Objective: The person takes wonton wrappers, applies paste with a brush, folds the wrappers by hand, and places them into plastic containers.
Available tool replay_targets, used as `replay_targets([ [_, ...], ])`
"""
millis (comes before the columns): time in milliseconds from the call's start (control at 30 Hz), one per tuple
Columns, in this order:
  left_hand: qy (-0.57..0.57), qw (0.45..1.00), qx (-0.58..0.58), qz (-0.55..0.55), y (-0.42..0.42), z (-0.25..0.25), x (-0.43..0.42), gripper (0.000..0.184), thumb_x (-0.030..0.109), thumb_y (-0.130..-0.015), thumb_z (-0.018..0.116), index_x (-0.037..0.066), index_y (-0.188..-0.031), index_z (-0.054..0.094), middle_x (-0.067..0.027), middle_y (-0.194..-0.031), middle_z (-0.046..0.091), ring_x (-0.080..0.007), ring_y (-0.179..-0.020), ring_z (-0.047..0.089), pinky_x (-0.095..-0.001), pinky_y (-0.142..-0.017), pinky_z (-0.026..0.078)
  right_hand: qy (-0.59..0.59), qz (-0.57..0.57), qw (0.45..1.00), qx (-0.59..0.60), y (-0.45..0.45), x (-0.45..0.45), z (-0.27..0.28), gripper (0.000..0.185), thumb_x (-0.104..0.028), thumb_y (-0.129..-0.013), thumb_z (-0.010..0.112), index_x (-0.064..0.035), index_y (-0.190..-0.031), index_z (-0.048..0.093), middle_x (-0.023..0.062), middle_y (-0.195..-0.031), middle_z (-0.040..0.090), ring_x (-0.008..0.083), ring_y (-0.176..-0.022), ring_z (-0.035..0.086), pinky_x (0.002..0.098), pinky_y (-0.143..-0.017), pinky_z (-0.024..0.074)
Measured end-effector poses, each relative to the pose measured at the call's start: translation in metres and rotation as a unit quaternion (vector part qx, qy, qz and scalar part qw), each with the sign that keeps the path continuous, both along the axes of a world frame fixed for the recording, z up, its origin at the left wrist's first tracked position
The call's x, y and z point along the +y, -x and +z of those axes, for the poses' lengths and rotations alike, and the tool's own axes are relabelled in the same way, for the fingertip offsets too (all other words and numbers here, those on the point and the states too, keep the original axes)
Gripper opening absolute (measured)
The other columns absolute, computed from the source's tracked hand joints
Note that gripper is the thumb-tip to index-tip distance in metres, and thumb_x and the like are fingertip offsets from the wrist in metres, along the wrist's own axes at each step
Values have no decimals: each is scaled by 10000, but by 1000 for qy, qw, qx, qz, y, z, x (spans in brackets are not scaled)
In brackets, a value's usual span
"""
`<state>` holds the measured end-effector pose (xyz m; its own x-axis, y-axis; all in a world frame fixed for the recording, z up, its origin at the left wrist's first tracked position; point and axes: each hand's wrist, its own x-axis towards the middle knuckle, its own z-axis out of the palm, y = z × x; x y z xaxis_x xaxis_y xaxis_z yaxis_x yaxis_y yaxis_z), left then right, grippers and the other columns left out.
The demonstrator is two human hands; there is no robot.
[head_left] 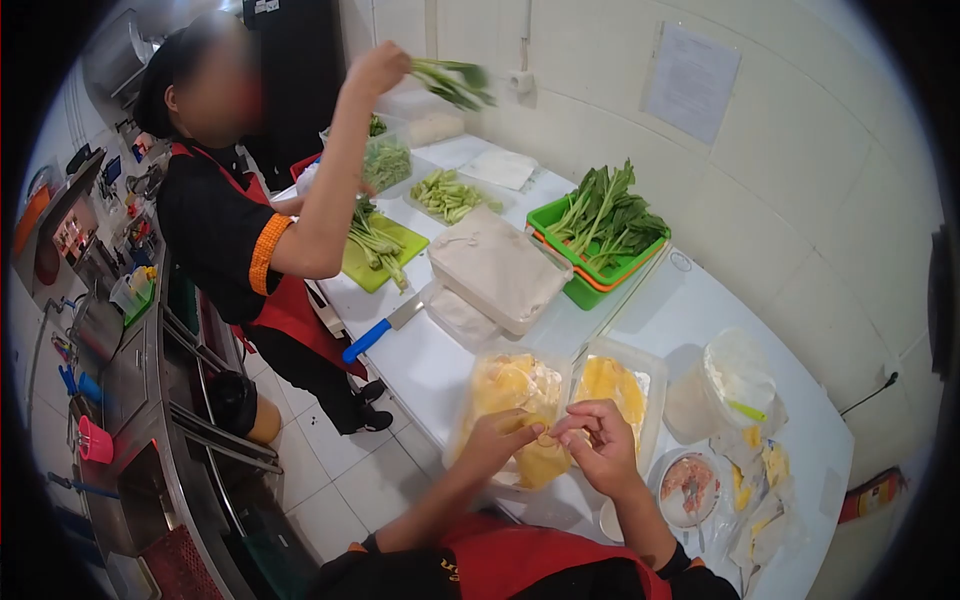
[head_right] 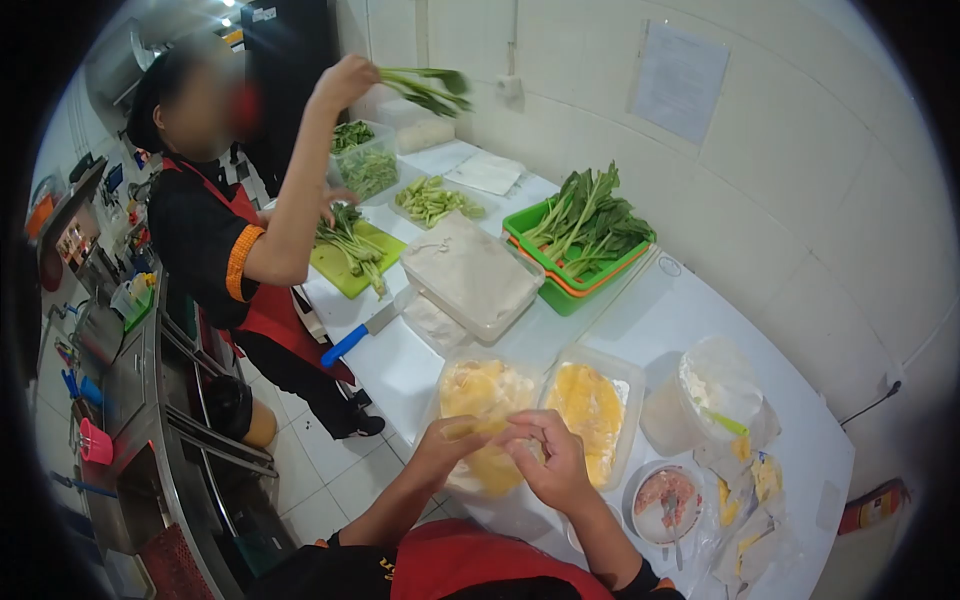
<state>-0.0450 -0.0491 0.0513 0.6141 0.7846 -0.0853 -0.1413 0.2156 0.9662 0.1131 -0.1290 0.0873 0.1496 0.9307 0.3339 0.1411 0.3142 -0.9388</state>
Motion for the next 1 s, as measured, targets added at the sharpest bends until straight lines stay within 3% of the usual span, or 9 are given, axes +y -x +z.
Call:
replay_targets([
  [33,-3,1000,17,-9,1,2,1,226,218,-830,658,4,-902,654,-33,-780,628,-93,-727,553,-248,-649,441,-5,25,997,-71,-4,3,4,362,28,-812,574,-20,-1148,448,80,-906,605,104,-805,581,235,-720,465],
  [200,-179,979,100,-10,5,4,6,219,255,-795,689,47,-858,673,-24,-743,613,-80,-682,538,-254,-623,440,111,67,983,-130,-4,14,34,414,-14,-783,621,-19,-1164,458,86,-961,601,107,-804,577,236,-712,455],
  [333,-131,977,153,-64,11,-4,15,249,306,-780,701,68,-851,683,-14,-702,602,-72,-676,537,-259,-605,438,149,71,970,-177,-2,18,28,382,-63,-785,570,-49,-1156,475,131,-875,623,236,-804,634,322,-749,485],
  [500,14,971,183,-153,27,-19,15,229,239,-817,687,27,-903,687,14,-825,647,-41,-766,542,-206,-677,429,149,65,979,-126,6,14,-25,294,-30,-809,574,-50,-1081,466,105,-812,579,186,-767,613,294,-702,478],
  [700,65,983,130,-112,44,-21,11,206,249,-823,682,47,-783,671,47,-741,612,-24,-695,511,-186,-605,403,229,115,967,-3,23,25,-41,251,76,-806,555,-42,-997,445,18,-835,527,66,-750,527,220,-694,455],
  [800,97,988,95,-70,49,-41,24,194,217,-853,640,39,-929,630,23,-802,621,-37,-684,522,-183,-592,401,213,111,971,8,25,54,-47,249,62,-810,555,-47,-1010,453,12,-831,528,60,-745,530,213,-678,455],
  [900,164,979,-1,119,43,-40,33,319,187,-879,586,49,-1159,519,-45,-975,626,-71,-704,569,-200,-593,430,198,48,977,-63,26,101,-57,245,34,-803,569,-43,-1011,466,24,-814,536,90,-723,552,233,-656,462],
  [933,99,981,48,161,44,-45,34,483,180,-870,581,36,-1291,393,-117,-1069,603,-140,-791,609,-282,-626,510,192,21,977,-96,26,115,-61,245,23,-799,575,-40,-1011,469,32,-807,540,105,-713,561,245,-648,465],
  [1000,-10,970,80,231,43,-56,24,481,166,-869,574,32,-1295,396,-142,-1078,604,-181,-788,625,-306,-639,516,177,-3,966,-191,23,130,-72,242,6,-788,584,-32,-1002,477,71,-820,562,175,-701,582,295,-649,472],
])
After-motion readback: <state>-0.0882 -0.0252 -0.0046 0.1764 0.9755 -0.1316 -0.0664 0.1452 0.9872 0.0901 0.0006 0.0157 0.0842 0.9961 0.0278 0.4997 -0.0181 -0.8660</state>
